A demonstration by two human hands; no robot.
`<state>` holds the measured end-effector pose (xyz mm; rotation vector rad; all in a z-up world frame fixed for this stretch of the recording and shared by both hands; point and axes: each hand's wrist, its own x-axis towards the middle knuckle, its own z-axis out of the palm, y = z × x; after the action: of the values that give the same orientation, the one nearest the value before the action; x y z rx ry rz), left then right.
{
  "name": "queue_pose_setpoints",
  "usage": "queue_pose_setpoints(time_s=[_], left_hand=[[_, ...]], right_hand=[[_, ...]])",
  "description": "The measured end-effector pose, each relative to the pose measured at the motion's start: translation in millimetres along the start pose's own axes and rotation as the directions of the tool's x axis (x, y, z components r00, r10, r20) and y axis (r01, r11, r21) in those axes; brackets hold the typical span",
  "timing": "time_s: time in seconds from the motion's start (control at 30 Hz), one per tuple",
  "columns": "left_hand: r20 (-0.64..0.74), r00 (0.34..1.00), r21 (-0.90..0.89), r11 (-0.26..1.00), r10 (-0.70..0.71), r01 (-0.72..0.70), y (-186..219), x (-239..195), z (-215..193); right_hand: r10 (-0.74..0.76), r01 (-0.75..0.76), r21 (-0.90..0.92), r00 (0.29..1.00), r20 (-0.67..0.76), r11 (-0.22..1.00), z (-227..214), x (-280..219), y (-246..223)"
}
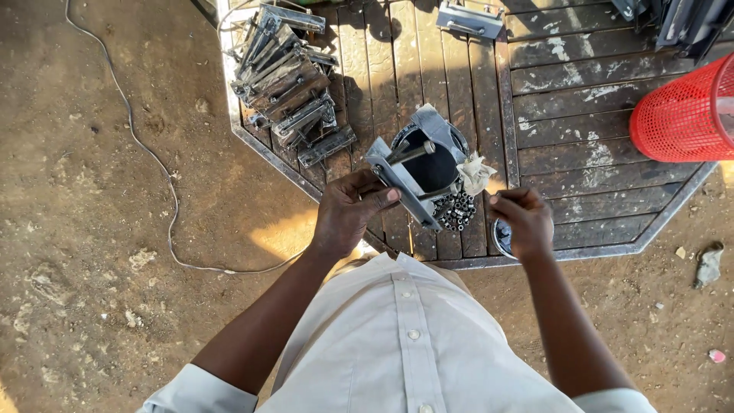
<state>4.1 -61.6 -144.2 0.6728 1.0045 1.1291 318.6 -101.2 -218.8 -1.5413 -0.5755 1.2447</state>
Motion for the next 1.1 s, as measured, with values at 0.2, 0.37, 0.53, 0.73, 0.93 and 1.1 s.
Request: queue_pose_setpoints(time_s=[0.2,0.37,0.53,0.73,0.93,1.1], left_hand=[[0.268,0.962,0.291,0.947,0.06,-0.14,45.1,1.0,-1.0],[0.366,0.93,0.373,0.912,0.024,-0.17,84.4,-6.3,13.5],[0.421,0.907,0.435,0.876,0.008,-0.21,94.7,-0.1,8.2],[0.459,0.888,0.469,0.839,0.035,-0.275,104.8,-0.4,3.2],[0.472,0.881,0.484,0.826,0.03,-0.288,106.4,-1.1,5.5],[0.486,0.874,0.494,0.814,0.034,-0.306,104.5,2.9,2.1]], right_hand=[[-0.335,0.366,-0.048,0.89,0.309,0.929,55.4,-53.3,-160.0],[-0.458,0.667,-0.197,0.667,0.588,0.719,103.8,-80.1,-216.4],[-0.427,0.731,-0.24,0.597,0.68,0.639,122.6,-87.0,-232.7],[-0.346,0.683,-0.296,0.637,0.689,0.668,126.6,-87.0,-232.6],[-0.278,0.624,-0.319,0.67,0.688,0.714,126.1,-83.5,-229.1],[-0.284,0.637,-0.308,0.654,0.701,0.707,129.3,-81.5,-223.4]])
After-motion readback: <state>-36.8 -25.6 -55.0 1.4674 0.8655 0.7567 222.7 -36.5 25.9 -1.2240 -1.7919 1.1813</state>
